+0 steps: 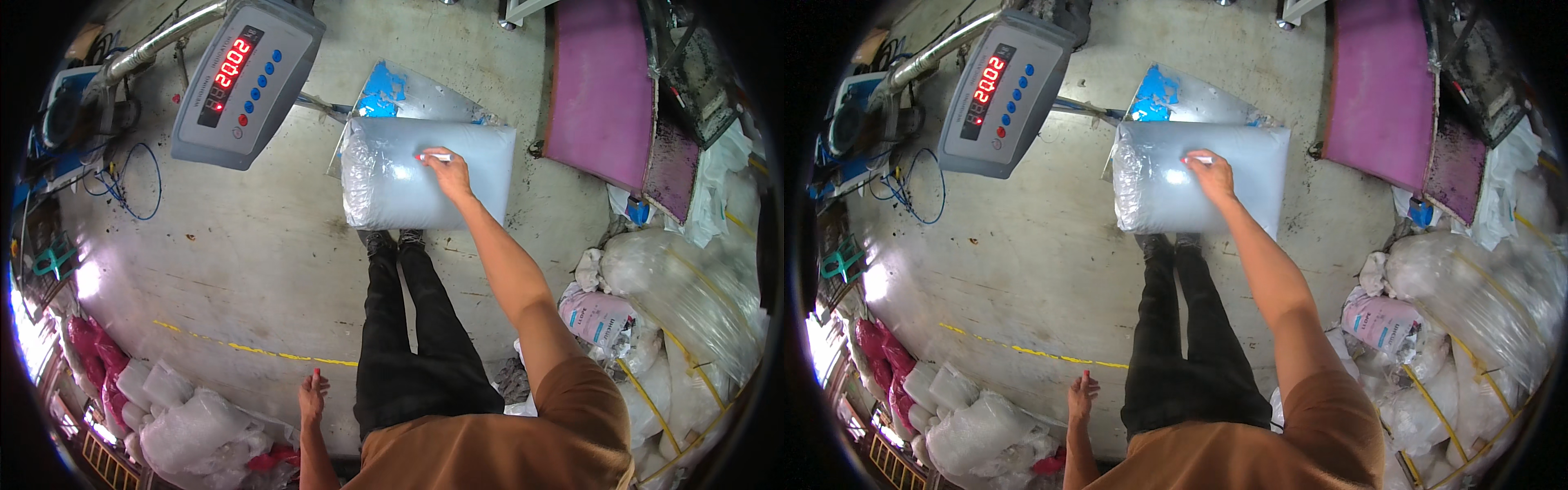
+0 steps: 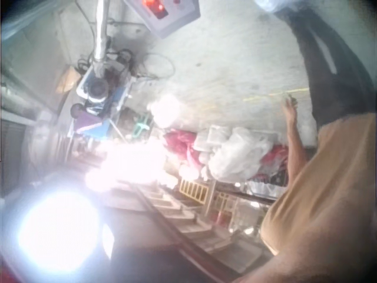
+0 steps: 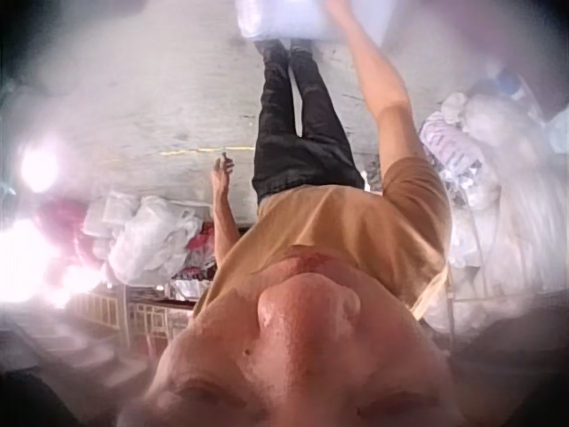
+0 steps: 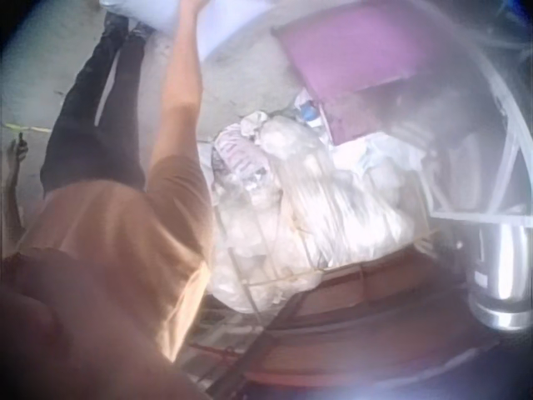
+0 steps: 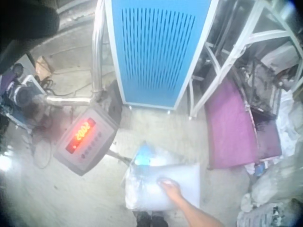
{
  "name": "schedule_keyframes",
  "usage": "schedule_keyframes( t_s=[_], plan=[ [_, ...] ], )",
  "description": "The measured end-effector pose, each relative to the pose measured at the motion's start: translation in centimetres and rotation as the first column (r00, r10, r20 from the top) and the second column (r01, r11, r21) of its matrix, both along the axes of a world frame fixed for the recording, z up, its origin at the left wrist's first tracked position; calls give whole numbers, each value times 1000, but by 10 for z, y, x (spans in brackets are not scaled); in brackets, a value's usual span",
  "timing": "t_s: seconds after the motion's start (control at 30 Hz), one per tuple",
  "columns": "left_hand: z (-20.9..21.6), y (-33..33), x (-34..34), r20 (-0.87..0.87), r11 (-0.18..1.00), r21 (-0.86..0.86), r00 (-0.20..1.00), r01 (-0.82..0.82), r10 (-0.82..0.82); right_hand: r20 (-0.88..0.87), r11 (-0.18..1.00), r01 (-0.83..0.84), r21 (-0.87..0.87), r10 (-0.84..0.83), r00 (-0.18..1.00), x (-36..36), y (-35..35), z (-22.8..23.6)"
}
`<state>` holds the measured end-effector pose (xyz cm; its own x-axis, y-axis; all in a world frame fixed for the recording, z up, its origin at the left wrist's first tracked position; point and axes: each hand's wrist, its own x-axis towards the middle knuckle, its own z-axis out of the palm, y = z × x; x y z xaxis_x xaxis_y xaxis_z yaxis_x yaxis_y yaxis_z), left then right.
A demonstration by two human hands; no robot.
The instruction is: The person scoops dark granules from a hopper into a white bag, weighs it on a digital scale, folds the top, and seals it with a tape dispenser. The person then marks the sealed bag with a red marker.
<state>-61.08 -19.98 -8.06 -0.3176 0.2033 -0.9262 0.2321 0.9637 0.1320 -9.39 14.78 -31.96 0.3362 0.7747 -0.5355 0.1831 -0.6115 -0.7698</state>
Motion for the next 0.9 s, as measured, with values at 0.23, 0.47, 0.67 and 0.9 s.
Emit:
schedule_keyframes(
  t_s=[0.23,0.47,0.67,0.9],
  plan=[
    [4,-29,-2,-31,986,-124,994,-111,108,32,999,52,-7,-52,998,-1,52,-27],
    [5,-51,-3,-1,980,-86,983,-181,182,-32,995,78,-54,-80,996,-3,57,-49],
    [12,-27,15,-39,973,-148,984,-179,175,5,998,46,-35,-46,999,-9,56,-47],
    [5,-32,6,-32,967,-151,979,-204,201,97,997,-30,-77,38,995,-15,23,-41]
  ],
)
